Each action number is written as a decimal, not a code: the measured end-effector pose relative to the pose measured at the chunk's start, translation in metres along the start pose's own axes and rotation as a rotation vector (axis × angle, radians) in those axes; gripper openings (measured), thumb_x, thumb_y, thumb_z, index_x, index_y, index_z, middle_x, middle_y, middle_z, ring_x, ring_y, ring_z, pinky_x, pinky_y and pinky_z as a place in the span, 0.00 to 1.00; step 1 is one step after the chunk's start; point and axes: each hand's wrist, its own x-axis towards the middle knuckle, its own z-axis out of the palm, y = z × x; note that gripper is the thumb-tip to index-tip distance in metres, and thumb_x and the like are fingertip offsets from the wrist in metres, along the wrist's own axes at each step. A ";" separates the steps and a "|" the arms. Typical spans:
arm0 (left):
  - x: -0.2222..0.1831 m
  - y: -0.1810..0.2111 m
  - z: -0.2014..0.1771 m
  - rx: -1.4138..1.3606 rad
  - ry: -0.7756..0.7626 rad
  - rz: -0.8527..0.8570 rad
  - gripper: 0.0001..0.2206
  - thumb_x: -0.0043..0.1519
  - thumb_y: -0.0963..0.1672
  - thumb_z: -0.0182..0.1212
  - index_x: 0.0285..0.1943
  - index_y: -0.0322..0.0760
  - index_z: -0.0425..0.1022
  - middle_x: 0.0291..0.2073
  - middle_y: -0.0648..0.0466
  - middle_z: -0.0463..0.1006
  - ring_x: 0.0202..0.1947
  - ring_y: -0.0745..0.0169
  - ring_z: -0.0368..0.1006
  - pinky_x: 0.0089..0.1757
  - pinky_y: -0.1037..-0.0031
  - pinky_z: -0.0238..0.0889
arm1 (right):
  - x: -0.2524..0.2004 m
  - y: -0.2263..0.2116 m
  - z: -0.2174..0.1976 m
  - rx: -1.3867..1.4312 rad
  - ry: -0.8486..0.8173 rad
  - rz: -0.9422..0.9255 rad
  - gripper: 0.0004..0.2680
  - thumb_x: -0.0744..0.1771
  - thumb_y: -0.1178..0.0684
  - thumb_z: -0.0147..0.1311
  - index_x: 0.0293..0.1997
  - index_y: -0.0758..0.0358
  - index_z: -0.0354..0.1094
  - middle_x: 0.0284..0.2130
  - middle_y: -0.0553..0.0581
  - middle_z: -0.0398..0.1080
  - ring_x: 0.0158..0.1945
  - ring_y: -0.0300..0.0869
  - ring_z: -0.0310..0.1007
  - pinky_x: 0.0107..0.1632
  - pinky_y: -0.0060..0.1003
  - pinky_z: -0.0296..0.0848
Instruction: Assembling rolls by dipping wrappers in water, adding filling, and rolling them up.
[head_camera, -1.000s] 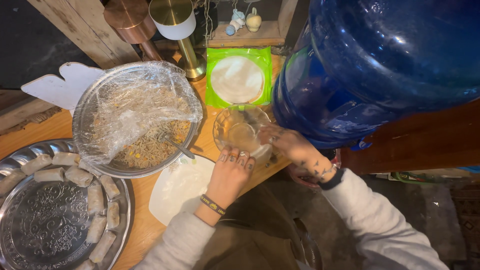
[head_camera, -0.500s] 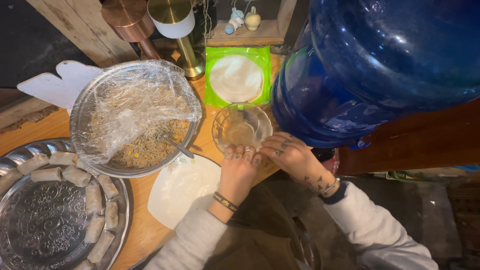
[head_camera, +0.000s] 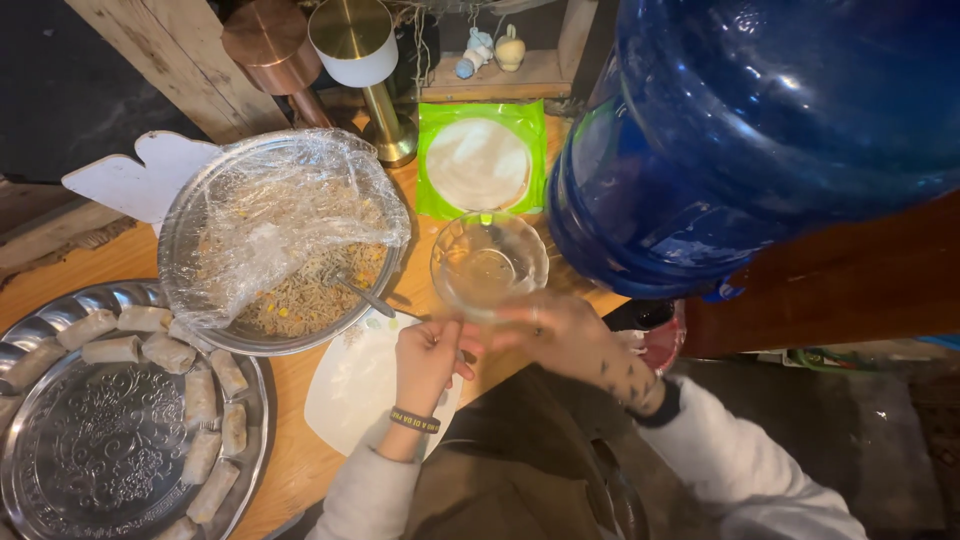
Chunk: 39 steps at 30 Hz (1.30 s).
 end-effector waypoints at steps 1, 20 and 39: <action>0.002 -0.002 0.001 0.000 -0.002 0.001 0.13 0.59 0.41 0.51 0.30 0.23 0.78 0.19 0.42 0.80 0.07 0.59 0.71 0.07 0.83 0.53 | 0.012 0.007 -0.001 -0.001 0.001 0.000 0.09 0.63 0.46 0.60 0.46 0.45 0.75 0.38 0.46 0.77 0.41 0.43 0.78 0.45 0.39 0.76; 0.045 -0.018 0.020 0.005 0.036 -0.039 0.16 0.61 0.45 0.50 0.29 0.23 0.73 0.19 0.37 0.78 0.08 0.55 0.72 0.11 0.76 0.61 | 0.064 0.006 -0.017 0.208 -0.520 0.376 0.10 0.64 0.45 0.55 0.39 0.56 0.77 0.32 0.58 0.79 0.40 0.48 0.77 0.43 0.41 0.74; -0.095 0.024 -0.070 0.045 -0.085 -0.032 0.10 0.61 0.47 0.57 0.38 0.38 0.82 0.27 0.56 0.85 0.11 0.69 0.63 0.20 0.85 0.59 | 0.089 -0.001 -0.043 -0.395 -0.151 0.222 0.06 0.60 0.52 0.59 0.35 0.43 0.80 0.36 0.39 0.81 0.42 0.32 0.80 0.49 0.27 0.72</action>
